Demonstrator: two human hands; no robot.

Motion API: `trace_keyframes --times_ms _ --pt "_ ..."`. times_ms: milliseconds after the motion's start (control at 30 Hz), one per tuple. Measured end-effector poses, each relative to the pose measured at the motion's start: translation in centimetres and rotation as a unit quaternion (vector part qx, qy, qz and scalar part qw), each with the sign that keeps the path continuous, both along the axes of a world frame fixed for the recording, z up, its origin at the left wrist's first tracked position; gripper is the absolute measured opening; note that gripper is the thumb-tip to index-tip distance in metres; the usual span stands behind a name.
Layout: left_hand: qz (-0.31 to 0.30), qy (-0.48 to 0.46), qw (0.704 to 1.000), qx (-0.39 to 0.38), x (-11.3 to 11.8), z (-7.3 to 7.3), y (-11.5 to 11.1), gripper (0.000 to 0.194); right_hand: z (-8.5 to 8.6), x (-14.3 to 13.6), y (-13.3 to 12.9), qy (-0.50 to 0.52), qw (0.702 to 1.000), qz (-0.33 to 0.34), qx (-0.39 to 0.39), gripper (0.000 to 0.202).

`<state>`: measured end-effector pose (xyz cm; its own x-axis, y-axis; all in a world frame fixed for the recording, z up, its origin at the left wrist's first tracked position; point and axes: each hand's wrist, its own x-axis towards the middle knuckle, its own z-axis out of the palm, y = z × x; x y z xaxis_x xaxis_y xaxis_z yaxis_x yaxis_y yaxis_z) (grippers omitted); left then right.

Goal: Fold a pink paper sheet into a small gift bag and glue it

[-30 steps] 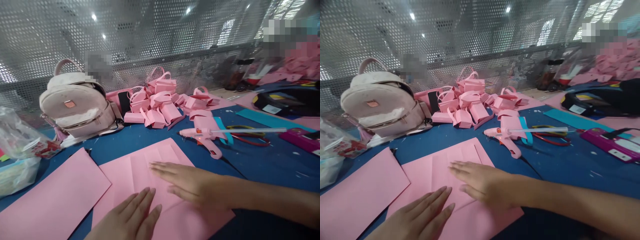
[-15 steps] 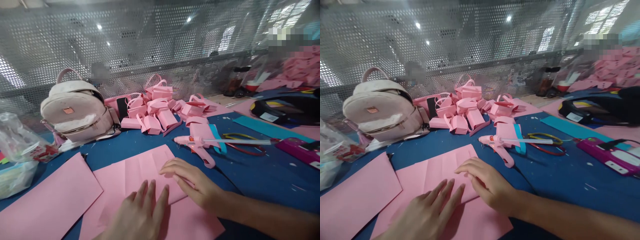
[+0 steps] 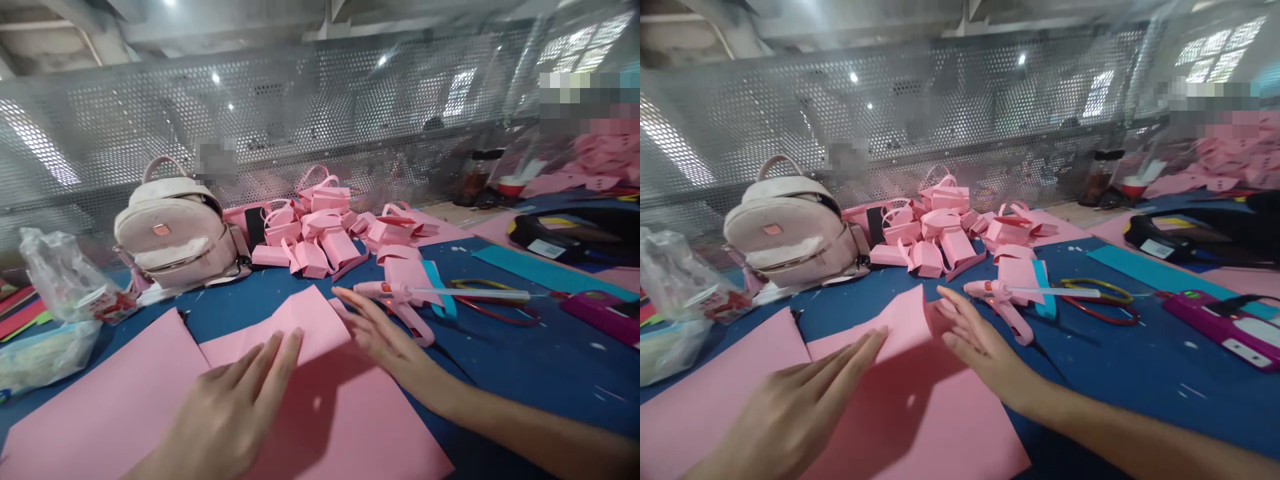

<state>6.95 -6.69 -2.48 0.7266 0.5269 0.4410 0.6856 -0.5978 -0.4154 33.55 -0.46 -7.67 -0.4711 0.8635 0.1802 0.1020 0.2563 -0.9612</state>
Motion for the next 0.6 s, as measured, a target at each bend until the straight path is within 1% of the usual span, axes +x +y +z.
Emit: trace_keyframes --times_ms 67,133,200,233,267,300,333,400,433,467,500,533,600 --pt "-0.010 0.016 0.999 -0.026 0.4 -0.9 -0.7 0.057 0.4 -0.3 0.2 0.001 0.999 0.009 -0.052 0.068" --pt "-0.032 0.028 0.997 -0.069 1.2 -1.6 -1.2 0.049 0.5 -0.6 0.3 0.003 0.996 0.018 -0.086 0.073" --pt "-0.078 -0.006 0.988 -0.132 1.8 -1.7 -1.5 0.044 0.3 -1.1 0.3 0.015 0.994 0.042 -0.101 0.083" --pt "-0.106 -0.034 0.977 -0.181 2.0 -1.4 -1.6 0.049 0.2 -1.3 0.3 0.020 0.993 0.060 -0.102 0.086" --pt "-0.119 -0.069 0.961 -0.241 2.0 -1.0 -1.4 0.055 0.0 -1.5 0.3 0.023 0.992 0.075 -0.102 0.085" --pt "-0.115 -0.105 0.945 -0.287 1.7 -0.5 -1.1 0.054 -0.1 -1.8 0.3 0.023 0.991 0.085 -0.100 0.080" --pt "-0.091 -0.145 0.936 -0.308 1.3 0.0 -0.6 0.050 -0.1 -1.9 0.3 0.020 0.991 0.088 -0.098 0.075" --pt "-0.070 -0.219 0.926 -0.300 -0.3 0.5 1.0 0.043 0.2 -2.2 0.2 0.001 0.993 0.075 -0.088 0.069" --pt "-0.047 -0.261 0.913 -0.310 -1.3 0.6 2.0 0.044 0.5 -2.3 0.2 -0.013 0.995 0.063 -0.075 0.068" --pt "-0.023 -0.304 0.889 -0.341 -2.2 0.5 3.0 0.046 0.8 -2.4 0.3 -0.029 0.996 0.056 -0.057 0.066" --pt "-0.005 -0.355 0.850 -0.389 -3.1 0.2 4.0 0.050 1.2 -2.5 0.4 -0.044 0.997 0.053 -0.034 0.063" --pt "0.004 -0.410 0.793 -0.450 -3.9 -0.1 4.8 0.056 1.6 -2.6 0.5 -0.055 0.997 0.056 -0.011 0.060" --pt "0.007 -0.418 0.745 -0.520 -4.7 -0.7 5.8 0.060 2.5 -2.8 0.9 -0.064 0.995 0.065 0.038 0.055"
